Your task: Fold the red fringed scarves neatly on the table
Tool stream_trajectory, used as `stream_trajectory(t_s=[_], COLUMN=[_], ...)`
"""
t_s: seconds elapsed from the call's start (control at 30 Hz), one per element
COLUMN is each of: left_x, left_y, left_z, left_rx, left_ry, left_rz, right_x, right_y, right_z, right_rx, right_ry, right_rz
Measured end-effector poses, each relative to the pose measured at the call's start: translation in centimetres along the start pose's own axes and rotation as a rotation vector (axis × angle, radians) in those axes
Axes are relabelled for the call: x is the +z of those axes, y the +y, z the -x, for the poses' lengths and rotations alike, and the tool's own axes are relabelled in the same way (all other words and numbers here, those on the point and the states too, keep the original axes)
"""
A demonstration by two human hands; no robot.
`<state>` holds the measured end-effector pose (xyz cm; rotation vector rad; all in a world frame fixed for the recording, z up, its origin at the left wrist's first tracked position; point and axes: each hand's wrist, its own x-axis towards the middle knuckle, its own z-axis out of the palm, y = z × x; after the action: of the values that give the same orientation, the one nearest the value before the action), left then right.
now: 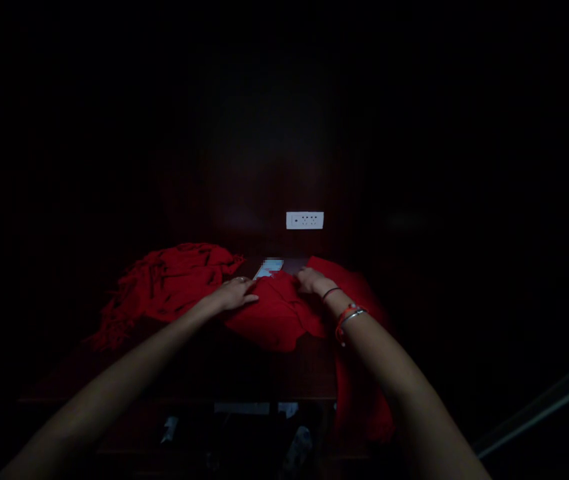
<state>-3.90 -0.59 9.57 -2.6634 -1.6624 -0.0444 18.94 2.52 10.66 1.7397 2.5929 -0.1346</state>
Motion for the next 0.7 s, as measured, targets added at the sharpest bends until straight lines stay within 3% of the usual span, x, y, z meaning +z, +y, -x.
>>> stream_trajectory(t_s=[0.1,0.27,0.37,0.43,0.47,0.5,0.63,0.7], left_x=[1.8,2.9,2.9,2.7,2.6,2.3,-0.5,-2.7], left_y=[1.2,0.5,-0.3,-0.8,-0.9,-1.0,-1.1,-0.8], left_z=[-1.5,-3.3,-3.4,-3.2,-3.1,-2.9,-2.2,-1.7], left_rx=[0.009,-0.027,-0.025,-0.04,-0.043,-0.041,0.121,0.267], left_ry=[0.016,0.137,0.172,0.122,0.096,0.079,0.22,0.295], left_rz=[0.083,0.185,0.197,0.197,0.199,0.202,0.306,0.377], right_x=[1.9,3.8,3.3,2.5,2.0,1.6,0.4,-0.2], right_y=[-0.7,-1.9,-1.7,-1.2,-1.1,-1.0,-1.7,-2.6], right_z=[-0.3,0.9,2.2,2.7,2.7,2.4,0.1,-1.2], right_rx=[-0.052,-0.203,-0.298,-0.25,-0.215,-0.187,-0.226,-0.346], right_ry=[-0.067,-0.134,-0.435,-0.675,-0.698,-0.625,0.059,0.161], right_rz=[-0.129,-0.351,-0.595,-0.636,-0.615,-0.57,-0.364,-0.368])
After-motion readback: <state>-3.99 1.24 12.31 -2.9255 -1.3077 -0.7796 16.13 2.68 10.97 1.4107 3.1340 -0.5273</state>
